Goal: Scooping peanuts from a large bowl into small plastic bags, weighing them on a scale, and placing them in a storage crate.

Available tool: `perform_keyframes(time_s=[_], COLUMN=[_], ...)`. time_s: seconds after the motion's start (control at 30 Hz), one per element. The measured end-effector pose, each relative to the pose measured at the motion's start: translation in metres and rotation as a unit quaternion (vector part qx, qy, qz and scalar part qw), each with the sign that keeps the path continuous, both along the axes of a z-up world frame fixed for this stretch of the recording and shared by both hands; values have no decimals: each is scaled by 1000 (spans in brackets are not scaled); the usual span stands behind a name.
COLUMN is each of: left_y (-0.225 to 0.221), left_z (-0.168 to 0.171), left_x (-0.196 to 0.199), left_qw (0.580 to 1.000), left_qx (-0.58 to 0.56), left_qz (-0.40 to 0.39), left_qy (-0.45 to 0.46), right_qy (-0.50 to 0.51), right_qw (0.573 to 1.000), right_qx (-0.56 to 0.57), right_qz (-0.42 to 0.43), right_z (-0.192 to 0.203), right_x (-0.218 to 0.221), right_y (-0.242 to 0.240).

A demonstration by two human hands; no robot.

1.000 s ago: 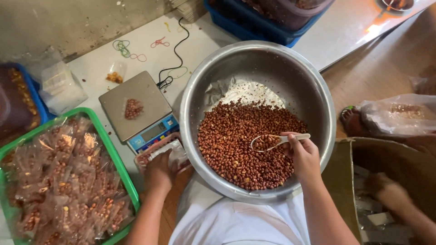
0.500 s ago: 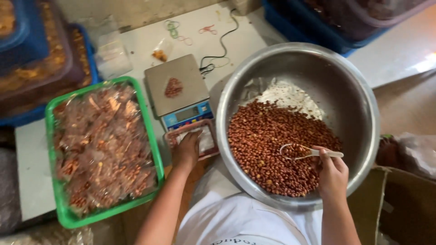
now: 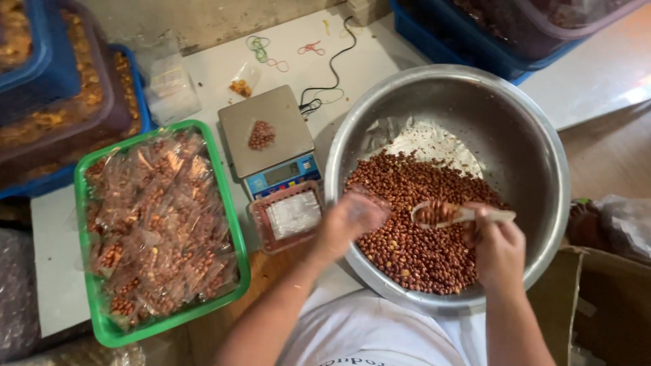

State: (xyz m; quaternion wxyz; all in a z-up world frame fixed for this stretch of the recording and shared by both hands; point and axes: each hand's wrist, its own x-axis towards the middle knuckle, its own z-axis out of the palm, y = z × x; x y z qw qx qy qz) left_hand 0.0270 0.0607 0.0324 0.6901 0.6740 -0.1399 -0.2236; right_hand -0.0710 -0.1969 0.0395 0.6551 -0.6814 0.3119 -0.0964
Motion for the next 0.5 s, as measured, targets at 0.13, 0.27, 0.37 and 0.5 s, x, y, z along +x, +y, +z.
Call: perform_keyframes(time_s=[0.13,0.27,0.37,0.5], left_y=[-34,-49,-59,-63], left_z=[-17,4,-7,-22], left_x=[-10,-13,-13,-11], left_qw=[996,989,983,985], left_qx=[-38,90,120,71], left_qz=[-72,-110,-134,-130], left_qy=[-19,44,36,-84], right_qy=[-148,-180,-220,-309], right_qw=[989,953,872,802], right_qx=[-14,-228,-375,-459], right_qz=[-1,90,226,223], right_z=[44,49,48,31], right_x=[5,6,4,-10], right_y=[2,-1,2,-11])
